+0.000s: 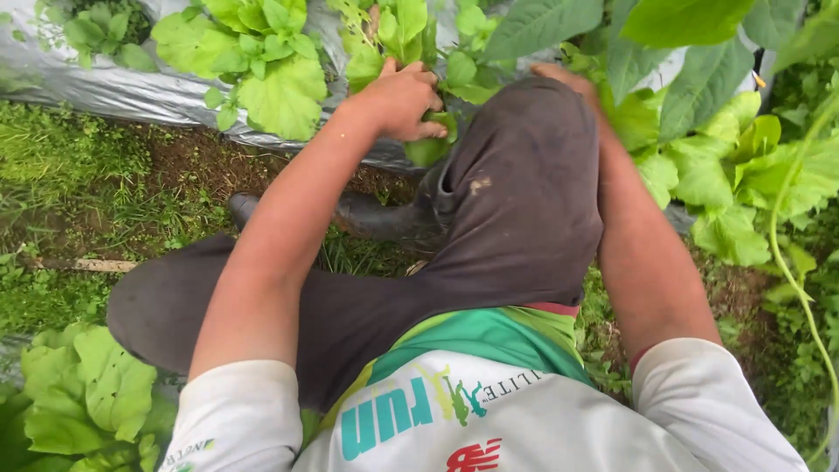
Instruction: The person sits on the ground in a garden and uses a hoe to remove weeds from around the base of leafy green plants. They repeatedly strike the soil with the tool and pull out the weeds by hand.
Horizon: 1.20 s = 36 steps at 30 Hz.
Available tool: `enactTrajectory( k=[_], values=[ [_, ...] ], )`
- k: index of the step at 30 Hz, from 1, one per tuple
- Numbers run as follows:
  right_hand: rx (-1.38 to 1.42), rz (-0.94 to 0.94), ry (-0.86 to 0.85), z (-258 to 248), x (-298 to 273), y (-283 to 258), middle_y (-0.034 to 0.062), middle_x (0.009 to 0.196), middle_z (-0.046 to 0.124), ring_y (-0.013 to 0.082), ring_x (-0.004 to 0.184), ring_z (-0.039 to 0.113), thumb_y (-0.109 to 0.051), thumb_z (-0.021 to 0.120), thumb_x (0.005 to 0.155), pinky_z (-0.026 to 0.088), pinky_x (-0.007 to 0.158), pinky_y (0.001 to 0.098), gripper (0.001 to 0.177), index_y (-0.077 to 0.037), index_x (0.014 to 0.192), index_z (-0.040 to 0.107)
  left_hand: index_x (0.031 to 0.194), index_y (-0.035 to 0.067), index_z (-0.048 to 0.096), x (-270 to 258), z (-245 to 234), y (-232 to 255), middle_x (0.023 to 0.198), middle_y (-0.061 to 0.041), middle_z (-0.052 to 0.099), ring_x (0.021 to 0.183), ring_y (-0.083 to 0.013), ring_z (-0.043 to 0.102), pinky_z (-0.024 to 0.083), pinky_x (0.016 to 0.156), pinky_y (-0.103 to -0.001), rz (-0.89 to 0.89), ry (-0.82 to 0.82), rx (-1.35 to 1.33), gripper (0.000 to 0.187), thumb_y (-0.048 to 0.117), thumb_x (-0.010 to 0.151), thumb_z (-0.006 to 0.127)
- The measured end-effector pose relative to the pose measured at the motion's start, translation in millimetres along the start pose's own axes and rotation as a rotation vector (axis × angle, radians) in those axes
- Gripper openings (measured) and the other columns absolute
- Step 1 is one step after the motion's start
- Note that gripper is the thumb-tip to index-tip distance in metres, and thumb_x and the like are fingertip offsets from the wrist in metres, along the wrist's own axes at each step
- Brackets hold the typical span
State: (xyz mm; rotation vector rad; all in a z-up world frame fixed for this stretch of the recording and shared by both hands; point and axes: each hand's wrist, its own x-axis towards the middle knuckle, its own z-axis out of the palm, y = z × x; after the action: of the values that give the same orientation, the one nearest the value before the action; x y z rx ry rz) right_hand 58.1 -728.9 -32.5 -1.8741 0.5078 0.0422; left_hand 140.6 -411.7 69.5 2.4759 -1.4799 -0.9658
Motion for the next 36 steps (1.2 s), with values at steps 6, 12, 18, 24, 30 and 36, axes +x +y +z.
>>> enactTrajectory(
  k=[6, 12, 18, 24, 30, 36],
  values=[
    [-0.454, -0.133, -0.108, -46.7, 0.9, -41.0, 0.0206, 0.113, 0.069, 0.0305, 0.104, 0.066, -0.038, 0.065, 0.104, 0.049, 0.087, 0.0477, 0.04, -0.001, 0.121, 0.069, 0.113, 0.001, 0.071, -5.8, -2.4, -29.0, 0.136, -0.026, 0.057, 0.13, -0.0392, 0.047, 0.028, 0.111, -0.073, 0.085, 0.216, -0.095, 0.042, 0.025, 0.078, 0.075],
    [-0.784, -0.052, -0.149, -27.8, 73.7, -39.5, 0.0278, 0.104, 0.068, 0.039, 0.095, 0.065, -0.045, 0.072, 0.1, 0.049, 0.082, 0.0557, 0.05, 0.002, 0.118, 0.069, 0.106, 0.008, 0.058, -10.0, -44.2, 9.9, 0.084, -0.007, 0.063, 0.11, -0.0312, 0.054, 0.033, 0.117, -0.062, -0.093, 0.069, -0.127, 0.023, 0.02, 0.088, 0.064],
    [-0.981, -0.103, -0.399, -14.9, 143.3, 18.2, 0.0276, 0.104, 0.068, 0.0449, 0.093, 0.065, -0.04, 0.075, 0.098, 0.052, 0.08, 0.0628, 0.046, 0.001, 0.118, 0.068, 0.126, 0.018, 0.061, 47.5, -34.9, 25.9, 0.117, -0.003, 0.067, 0.118, -0.0302, 0.057, 0.027, 0.113, -0.062, -0.378, -0.059, 0.053, 0.037, 0.045, 0.102, 0.051],
    [-1.169, -0.147, -0.648, 47.2, 221.4, 53.4, 0.0274, 0.104, 0.067, 0.0508, 0.092, 0.064, -0.035, 0.079, 0.096, 0.054, 0.079, 0.0701, 0.042, -0.001, 0.118, 0.067, 0.099, 0.025, 0.075, 62.4, -11.3, 13.7, 0.107, 0.005, 0.071, 0.129, -0.0268, 0.046, 0.024, 0.113, -0.062, -0.416, -0.004, 0.124, 0.015, 0.033, 0.098, 0.062],
    [-1.267, -0.235, -0.657, 42.6, 171.2, 1.8, 0.0183, 0.099, 0.035, 0.0395, 0.078, 0.037, -0.041, 0.052, 0.109, 0.036, 0.065, 0.068, 0.035, -0.01, 0.113, 0.034, 0.096, 0.019, 0.077, 36.8, 8.1, -6.9, 0.1, -0.007, 0.069, 0.119, -0.0326, 0.049, 0.029, 0.11, -0.068, -0.177, 0.324, -0.031, 0.015, 0.009, 0.088, 0.07],
    [-1.57, -0.013, -0.654, 57.0, 158.7, -2.2, 0.0089, 0.072, 0.045, 0.0265, 0.065, 0.04, -0.043, 0.048, 0.109, 0.034, 0.063, 0.0542, 0.046, -0.013, 0.076, 0.057, 0.113, 0.013, 0.074, 2.0, -2.4, -13.2, 0.141, -0.008, 0.054, 0.132, -0.0343, 0.037, 0.026, 0.109, -0.068, 0.097, 0.179, -0.011, 0.037, 0.009, 0.076, 0.074]
  ],
)
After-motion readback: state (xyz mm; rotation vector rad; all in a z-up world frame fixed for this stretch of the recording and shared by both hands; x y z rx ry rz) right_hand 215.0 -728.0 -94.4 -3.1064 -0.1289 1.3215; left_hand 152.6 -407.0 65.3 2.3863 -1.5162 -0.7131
